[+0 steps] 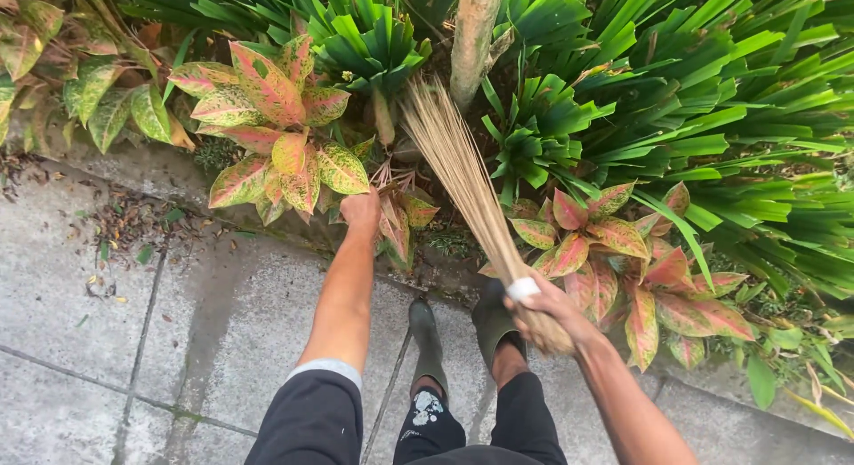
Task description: Sweeping leaves and debris from a garden walkway and plant bed using a stick broom.
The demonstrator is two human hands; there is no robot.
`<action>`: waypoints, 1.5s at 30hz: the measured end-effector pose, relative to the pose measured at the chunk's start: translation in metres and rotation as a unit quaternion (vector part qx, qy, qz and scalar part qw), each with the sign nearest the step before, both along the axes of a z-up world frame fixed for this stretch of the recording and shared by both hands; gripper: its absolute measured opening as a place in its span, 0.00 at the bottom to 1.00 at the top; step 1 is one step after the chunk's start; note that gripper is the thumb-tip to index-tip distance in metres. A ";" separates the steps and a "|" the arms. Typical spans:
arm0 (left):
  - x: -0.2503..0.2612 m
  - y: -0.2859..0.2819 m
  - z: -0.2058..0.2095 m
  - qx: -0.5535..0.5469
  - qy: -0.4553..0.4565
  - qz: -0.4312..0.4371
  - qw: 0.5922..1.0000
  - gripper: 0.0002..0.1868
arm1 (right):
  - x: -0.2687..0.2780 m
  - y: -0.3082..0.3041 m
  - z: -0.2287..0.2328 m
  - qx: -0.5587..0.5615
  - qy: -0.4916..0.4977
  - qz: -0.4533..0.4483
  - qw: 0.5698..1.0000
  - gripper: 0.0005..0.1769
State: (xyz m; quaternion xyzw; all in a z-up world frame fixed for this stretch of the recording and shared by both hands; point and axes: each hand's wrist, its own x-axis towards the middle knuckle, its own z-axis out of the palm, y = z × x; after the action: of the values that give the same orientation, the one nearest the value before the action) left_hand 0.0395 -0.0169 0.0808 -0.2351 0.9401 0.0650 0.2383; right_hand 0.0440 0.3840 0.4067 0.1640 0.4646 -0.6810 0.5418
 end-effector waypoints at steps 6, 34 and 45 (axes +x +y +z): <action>0.010 0.002 -0.021 -0.013 0.076 0.033 0.996 0.14 | -0.022 -0.079 -0.085 -0.036 -0.027 -0.087 0.995 0.40; 0.008 0.008 0.002 0.031 0.014 -0.083 0.996 0.12 | -0.132 -0.112 -0.125 0.375 0.300 0.454 0.751 0.40; -0.017 0.013 -0.016 0.030 0.054 -0.014 0.998 0.14 | -0.087 0.054 -0.019 0.248 0.187 0.174 0.935 0.45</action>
State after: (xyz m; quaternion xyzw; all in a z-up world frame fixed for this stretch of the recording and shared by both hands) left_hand 0.0222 -0.0034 0.0646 -0.2105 0.9524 0.1021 0.1953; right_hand -0.0427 0.4380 0.3874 0.0798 0.7327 -0.4575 0.4974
